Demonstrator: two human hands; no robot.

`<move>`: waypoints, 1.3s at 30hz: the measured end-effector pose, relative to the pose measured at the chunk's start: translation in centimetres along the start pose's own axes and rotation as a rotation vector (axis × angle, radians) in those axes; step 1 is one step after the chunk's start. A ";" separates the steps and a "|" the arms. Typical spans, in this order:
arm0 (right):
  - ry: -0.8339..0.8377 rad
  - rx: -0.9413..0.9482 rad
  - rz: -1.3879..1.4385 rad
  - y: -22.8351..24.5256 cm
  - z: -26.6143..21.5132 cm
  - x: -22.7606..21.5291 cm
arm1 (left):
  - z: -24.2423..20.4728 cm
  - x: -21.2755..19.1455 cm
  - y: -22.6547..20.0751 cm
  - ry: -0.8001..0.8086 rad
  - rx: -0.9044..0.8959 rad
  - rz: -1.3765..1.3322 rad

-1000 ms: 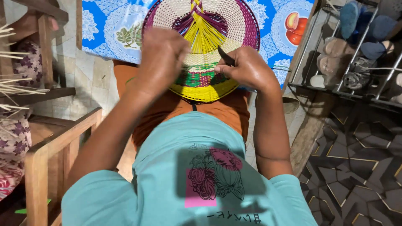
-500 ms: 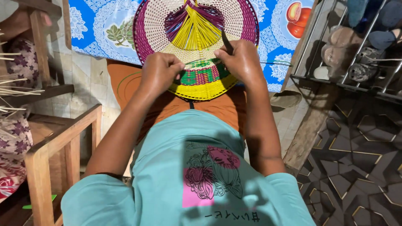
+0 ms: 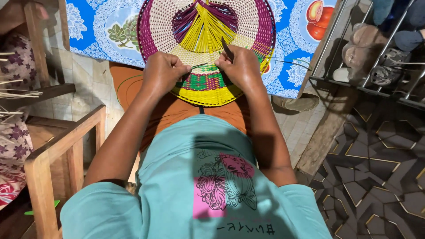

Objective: Weaving colored fibers into a decorative hand fan using a small tool

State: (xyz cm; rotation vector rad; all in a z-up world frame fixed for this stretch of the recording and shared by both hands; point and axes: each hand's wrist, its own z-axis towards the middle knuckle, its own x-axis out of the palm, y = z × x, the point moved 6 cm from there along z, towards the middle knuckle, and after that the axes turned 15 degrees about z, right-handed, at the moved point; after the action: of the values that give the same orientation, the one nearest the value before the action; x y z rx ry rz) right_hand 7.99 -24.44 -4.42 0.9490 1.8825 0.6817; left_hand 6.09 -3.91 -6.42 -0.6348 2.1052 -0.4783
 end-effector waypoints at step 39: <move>-0.028 -0.043 0.049 0.4 -0.2 0.0 | -0.3 -2.5 -3.4 0.009 0.181 0.278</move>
State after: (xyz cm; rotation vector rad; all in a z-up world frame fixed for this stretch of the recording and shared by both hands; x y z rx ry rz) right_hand 7.99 -24.23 -4.03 0.9749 1.8187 0.7318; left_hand 8.00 -5.12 -2.85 -0.2317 2.0888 -0.5060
